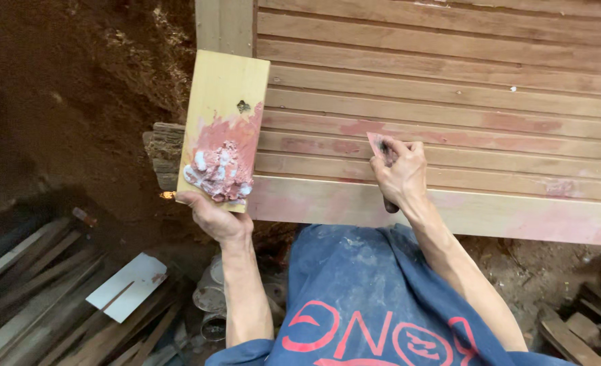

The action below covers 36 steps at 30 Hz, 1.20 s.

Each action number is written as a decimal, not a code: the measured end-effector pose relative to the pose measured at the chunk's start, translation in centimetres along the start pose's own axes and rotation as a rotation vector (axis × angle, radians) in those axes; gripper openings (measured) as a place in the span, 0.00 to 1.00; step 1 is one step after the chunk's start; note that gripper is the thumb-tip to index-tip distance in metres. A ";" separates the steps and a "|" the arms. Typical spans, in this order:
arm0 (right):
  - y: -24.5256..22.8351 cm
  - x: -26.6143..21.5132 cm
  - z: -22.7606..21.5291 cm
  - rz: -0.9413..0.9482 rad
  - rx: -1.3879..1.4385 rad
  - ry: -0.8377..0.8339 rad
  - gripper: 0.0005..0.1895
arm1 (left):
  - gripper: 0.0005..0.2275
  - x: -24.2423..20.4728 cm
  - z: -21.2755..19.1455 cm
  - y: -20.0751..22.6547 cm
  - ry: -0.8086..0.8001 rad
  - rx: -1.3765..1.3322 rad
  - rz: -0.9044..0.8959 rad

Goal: The person applies a pinkish filler paste to a wooden door panel using a putty knife. They scoop filler from a small wooden board and spread it into the grooves and gaps of the slatted panel, working methodically across the surface.

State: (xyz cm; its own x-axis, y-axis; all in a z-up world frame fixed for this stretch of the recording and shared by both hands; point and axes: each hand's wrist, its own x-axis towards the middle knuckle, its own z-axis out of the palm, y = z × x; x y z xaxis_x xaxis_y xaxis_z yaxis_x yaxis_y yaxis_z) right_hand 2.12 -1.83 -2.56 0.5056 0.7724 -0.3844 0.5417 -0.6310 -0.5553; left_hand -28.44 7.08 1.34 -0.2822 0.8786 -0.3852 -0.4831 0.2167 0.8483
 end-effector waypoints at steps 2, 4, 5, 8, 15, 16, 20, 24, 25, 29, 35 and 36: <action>-0.3 0.4 -0.5 0.039 -0.049 -0.027 0.24 | 0.41 0.9 -0.4 0.2 -0.014 0.004 -0.010; -0.7 0.8 -0.6 -0.019 -0.069 -0.020 0.24 | 0.42 1.5 -0.5 0.2 -0.029 0.024 -0.016; -0.9 1.1 -0.7 -0.051 -0.079 -0.016 0.24 | 0.42 1.7 -0.5 0.2 -0.037 0.033 -0.016; -1.7 2.1 0.2 -0.002 -0.073 -0.041 0.22 | 0.43 2.5 -0.1 -0.1 -0.062 0.031 -0.034; -3.8 4.9 1.4 -0.067 -0.193 -0.088 0.21 | 0.44 3.8 1.1 -0.7 -0.002 0.031 -0.080; -4.3 5.3 1.4 -0.070 -0.199 -0.116 0.19 | 0.45 3.8 1.2 -0.7 -0.009 0.032 -0.082; -7.4 6.8 0.8 0.009 -0.277 -0.183 0.19 | 0.46 4.2 1.4 -0.8 -0.020 0.032 -0.100; -10.0 9.6 -1.6 0.291 -0.271 -0.569 0.25 | 0.46 4.6 1.4 -1.0 -0.017 0.067 -0.102; -10.3 10.1 -2.1 0.311 -0.277 -0.622 0.25 | 0.46 4.4 1.5 -1.0 -0.008 0.081 -0.104; -8.7 10.4 -4.3 0.375 -0.072 -0.861 0.17 | 0.45 4.7 2.8 -1.1 -0.009 0.091 -0.130; 3.3 6.0 -7.1 -0.106 0.013 0.281 0.19 | 0.45 4.1 5.4 -1.5 -0.191 0.092 -0.142; 5.1 5.9 -6.7 -0.155 -0.039 0.332 0.20 | 0.45 4.0 5.9 -1.5 -0.205 0.104 -0.135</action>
State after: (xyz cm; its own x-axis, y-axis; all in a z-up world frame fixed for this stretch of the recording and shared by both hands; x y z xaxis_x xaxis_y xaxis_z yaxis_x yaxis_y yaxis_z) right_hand 12.32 -0.96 -2.71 0.6027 0.7973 -0.0343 0.6509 -0.5160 -0.5568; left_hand -23.91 12.79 0.69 -0.0423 0.9045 -0.4244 -0.4139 0.3708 0.8314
